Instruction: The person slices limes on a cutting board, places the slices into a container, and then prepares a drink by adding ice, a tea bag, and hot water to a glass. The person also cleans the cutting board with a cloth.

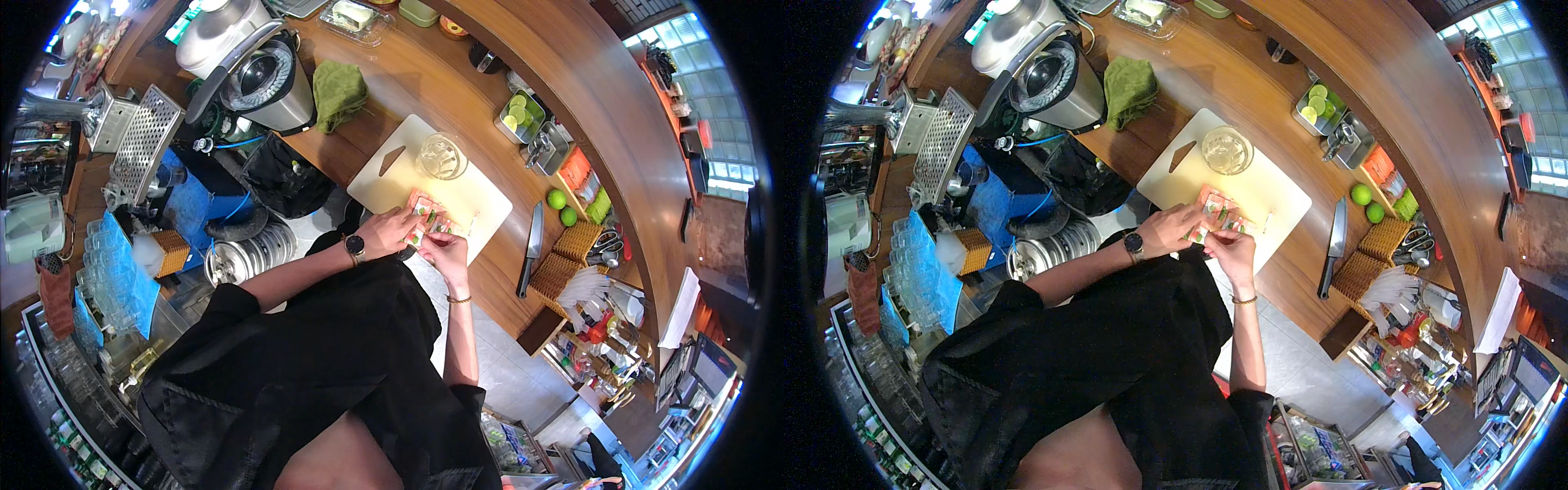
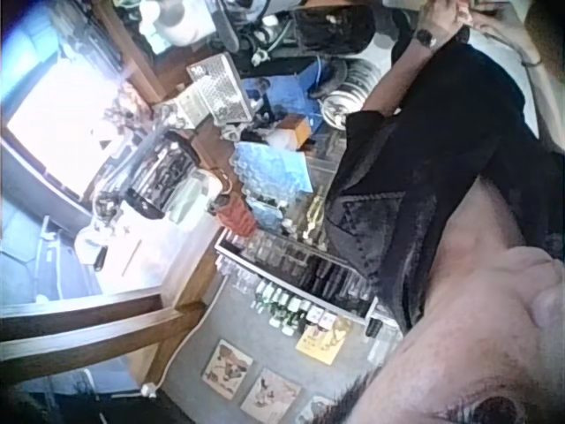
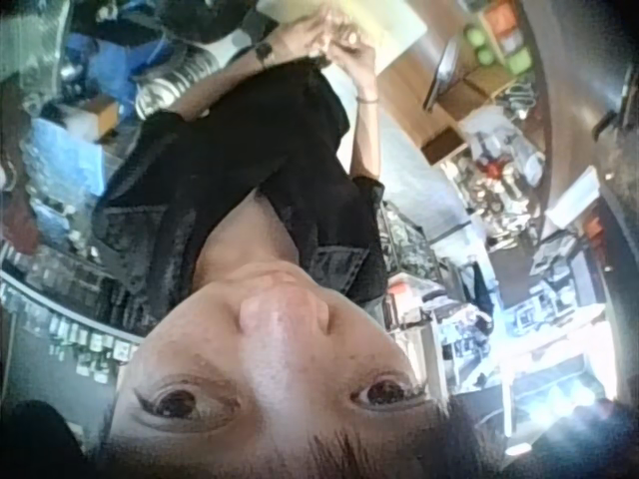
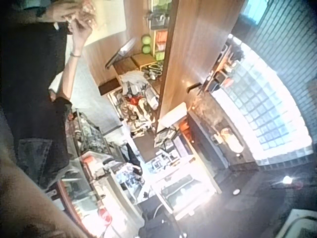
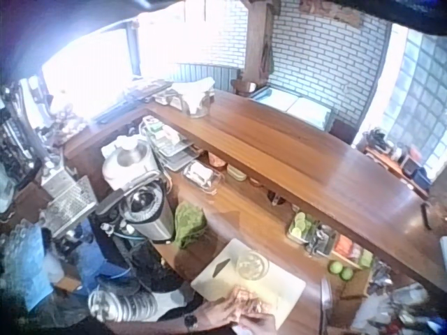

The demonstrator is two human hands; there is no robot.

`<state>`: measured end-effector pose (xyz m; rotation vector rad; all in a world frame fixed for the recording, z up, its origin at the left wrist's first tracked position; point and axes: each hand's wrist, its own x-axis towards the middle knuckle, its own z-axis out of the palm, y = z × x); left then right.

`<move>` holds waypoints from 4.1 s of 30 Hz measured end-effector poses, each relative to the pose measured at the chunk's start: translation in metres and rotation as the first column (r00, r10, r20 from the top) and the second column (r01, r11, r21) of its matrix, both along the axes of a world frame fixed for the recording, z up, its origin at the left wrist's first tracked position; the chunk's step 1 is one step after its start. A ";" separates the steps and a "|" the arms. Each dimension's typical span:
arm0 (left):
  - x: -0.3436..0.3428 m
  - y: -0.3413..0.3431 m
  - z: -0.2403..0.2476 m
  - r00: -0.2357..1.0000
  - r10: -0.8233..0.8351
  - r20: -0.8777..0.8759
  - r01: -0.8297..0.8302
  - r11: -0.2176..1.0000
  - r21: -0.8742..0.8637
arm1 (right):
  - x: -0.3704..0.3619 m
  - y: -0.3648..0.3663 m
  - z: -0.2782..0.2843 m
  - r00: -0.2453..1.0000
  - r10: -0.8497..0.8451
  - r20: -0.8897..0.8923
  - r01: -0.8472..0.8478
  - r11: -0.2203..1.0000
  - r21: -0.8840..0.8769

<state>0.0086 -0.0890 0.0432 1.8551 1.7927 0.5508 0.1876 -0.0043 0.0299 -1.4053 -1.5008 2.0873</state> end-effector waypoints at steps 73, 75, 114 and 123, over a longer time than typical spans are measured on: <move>0.023 0.047 -0.060 0.768 0.233 0.597 -0.074 0.958 -0.279 | 0.057 0.013 -0.036 0.978 -0.140 0.153 0.081 0.938 0.338; 0.028 0.048 -0.064 0.428 0.371 0.824 -0.023 0.916 -0.400 | 0.055 0.004 -0.023 0.978 -0.203 -0.039 0.206 0.972 0.112; 0.015 0.027 -0.010 0.577 0.217 0.787 -0.038 0.970 -0.240 | 0.003 0.007 0.015 0.985 -0.173 -0.009 0.161 0.896 0.415; 0.006 0.019 -0.021 0.969 0.025 0.246 -0.015 0.999 -0.041 | -0.002 -0.003 -0.001 0.988 -0.129 -0.087 0.144 0.972 0.188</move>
